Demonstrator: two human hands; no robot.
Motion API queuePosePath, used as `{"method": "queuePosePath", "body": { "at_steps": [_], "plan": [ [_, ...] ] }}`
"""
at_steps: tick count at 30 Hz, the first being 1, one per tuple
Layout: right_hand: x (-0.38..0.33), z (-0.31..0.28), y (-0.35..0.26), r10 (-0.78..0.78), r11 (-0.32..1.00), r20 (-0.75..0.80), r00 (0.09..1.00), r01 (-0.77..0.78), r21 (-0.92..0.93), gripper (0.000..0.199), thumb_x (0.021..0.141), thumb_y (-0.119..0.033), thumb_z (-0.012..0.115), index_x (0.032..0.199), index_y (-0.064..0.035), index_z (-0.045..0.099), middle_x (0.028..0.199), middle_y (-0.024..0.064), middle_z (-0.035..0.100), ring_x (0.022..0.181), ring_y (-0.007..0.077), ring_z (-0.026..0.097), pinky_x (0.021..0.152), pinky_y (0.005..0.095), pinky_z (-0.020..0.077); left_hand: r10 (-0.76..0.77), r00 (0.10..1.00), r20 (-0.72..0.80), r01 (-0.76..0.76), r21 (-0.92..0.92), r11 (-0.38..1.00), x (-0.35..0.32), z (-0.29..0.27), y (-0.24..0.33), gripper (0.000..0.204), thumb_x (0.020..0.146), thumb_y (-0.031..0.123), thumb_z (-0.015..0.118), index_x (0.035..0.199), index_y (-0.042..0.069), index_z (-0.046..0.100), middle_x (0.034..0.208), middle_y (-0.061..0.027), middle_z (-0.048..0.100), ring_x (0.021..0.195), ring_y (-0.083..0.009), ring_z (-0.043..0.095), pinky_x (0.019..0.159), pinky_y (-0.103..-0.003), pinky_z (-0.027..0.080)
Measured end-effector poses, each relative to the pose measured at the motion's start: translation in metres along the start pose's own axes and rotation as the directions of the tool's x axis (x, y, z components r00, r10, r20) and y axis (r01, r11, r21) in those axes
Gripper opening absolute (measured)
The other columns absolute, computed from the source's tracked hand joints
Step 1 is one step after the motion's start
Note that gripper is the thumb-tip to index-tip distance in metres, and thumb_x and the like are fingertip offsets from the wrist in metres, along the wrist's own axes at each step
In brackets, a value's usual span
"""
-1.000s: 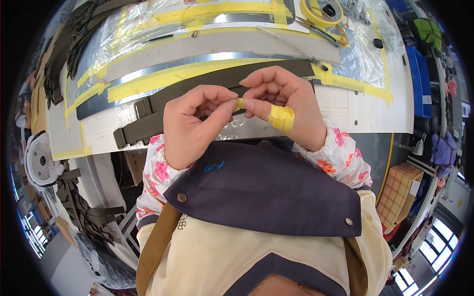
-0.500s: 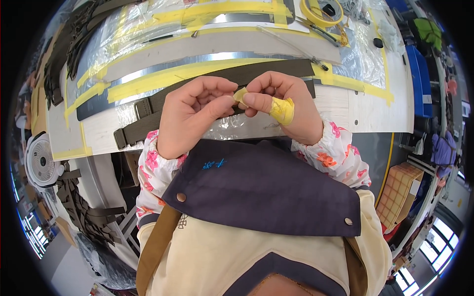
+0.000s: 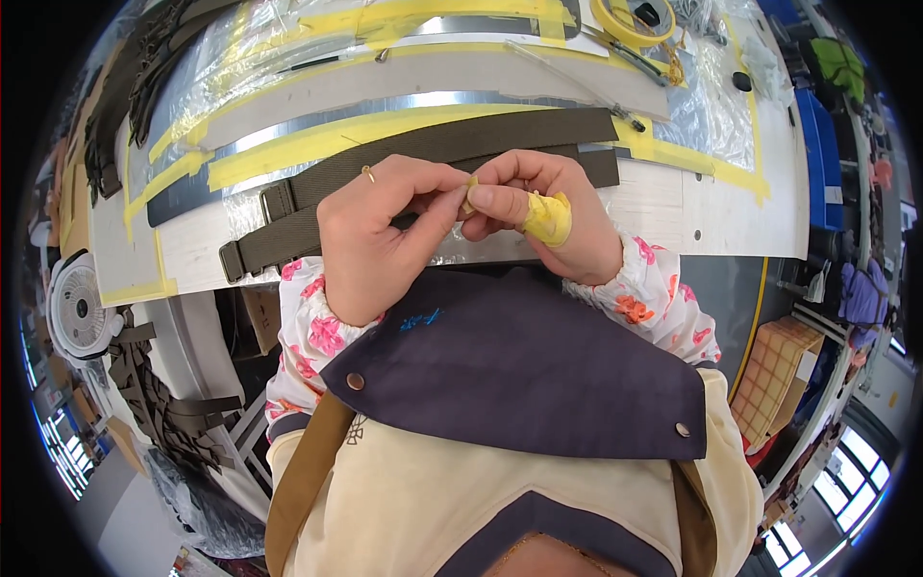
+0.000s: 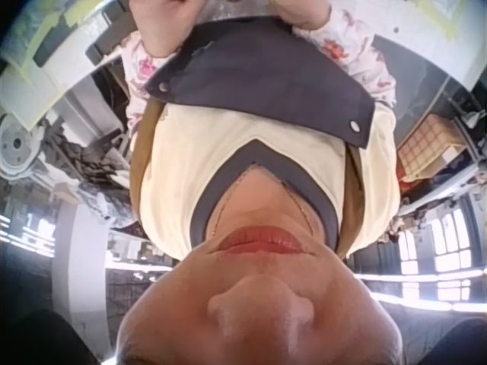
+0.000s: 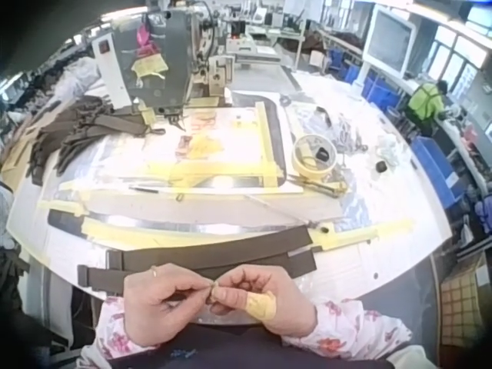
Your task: The person is assembling nylon straps by attaching metal hardware and sewing them together.
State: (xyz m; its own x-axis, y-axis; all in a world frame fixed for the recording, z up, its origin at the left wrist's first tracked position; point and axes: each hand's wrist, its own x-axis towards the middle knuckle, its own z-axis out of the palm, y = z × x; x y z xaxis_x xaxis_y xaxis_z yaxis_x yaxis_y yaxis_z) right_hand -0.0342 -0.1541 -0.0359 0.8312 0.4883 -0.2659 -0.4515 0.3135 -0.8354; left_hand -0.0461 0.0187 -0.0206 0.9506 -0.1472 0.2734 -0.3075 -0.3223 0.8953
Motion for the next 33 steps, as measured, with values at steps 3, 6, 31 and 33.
{"method": "queuePosePath", "body": {
  "at_steps": [3,6,31,33],
  "plan": [
    [-0.001,-0.002,-0.001,0.077,0.991,0.021,0.997,-0.079,0.111,0.019,0.085,-0.015,0.058,0.091,0.0028,0.057,0.085,0.0103,0.061,0.071,0.0152,0.061,0.067,0.0273,0.0503,0.149,0.988,0.033,-0.152,0.181,0.972,0.002,-0.003,0.001,0.014,0.070,-0.003,0.064,0.083,0.003,0.063,0.074,-0.0077,0.061,0.061,-0.0184,0.061,0.054,-0.025,0.048],
    [-0.001,-0.004,-0.002,0.087,0.993,0.017,0.996,-0.088,0.080,0.020,0.086,-0.016,0.056,0.092,0.0028,0.057,0.085,0.0109,0.062,0.072,0.0151,0.061,0.067,0.0270,0.0504,0.284,0.955,0.091,-0.298,0.265,0.917,0.005,-0.004,-0.001,0.015,0.069,-0.004,0.064,0.082,0.003,0.062,0.073,-0.0078,0.061,0.061,-0.0211,0.061,0.053,-0.025,0.047],
    [0.000,-0.006,-0.006,0.118,0.991,0.010,0.993,-0.118,0.057,0.017,0.082,-0.012,0.058,0.091,0.0032,0.056,0.082,0.0126,0.063,0.067,0.0152,0.060,0.064,0.0262,0.0504,0.431,0.866,0.256,-0.493,0.285,0.822,0.010,-0.008,-0.009,0.026,0.067,-0.003,0.062,0.092,0.001,0.060,0.081,-0.0097,0.061,0.066,-0.0232,0.061,0.053,-0.028,0.050],
    [0.000,-0.008,-0.004,0.128,0.990,0.015,0.992,-0.129,0.058,0.018,0.083,-0.012,0.058,0.092,0.0033,0.056,0.083,0.0129,0.062,0.067,0.0153,0.060,0.064,0.0264,0.0505,0.435,0.860,0.265,-0.502,0.296,0.812,0.009,-0.008,-0.010,0.028,0.065,-0.003,0.062,0.092,0.001,0.060,0.081,-0.0094,0.061,0.067,-0.0229,0.061,0.053,-0.028,0.050]
  ]
}}
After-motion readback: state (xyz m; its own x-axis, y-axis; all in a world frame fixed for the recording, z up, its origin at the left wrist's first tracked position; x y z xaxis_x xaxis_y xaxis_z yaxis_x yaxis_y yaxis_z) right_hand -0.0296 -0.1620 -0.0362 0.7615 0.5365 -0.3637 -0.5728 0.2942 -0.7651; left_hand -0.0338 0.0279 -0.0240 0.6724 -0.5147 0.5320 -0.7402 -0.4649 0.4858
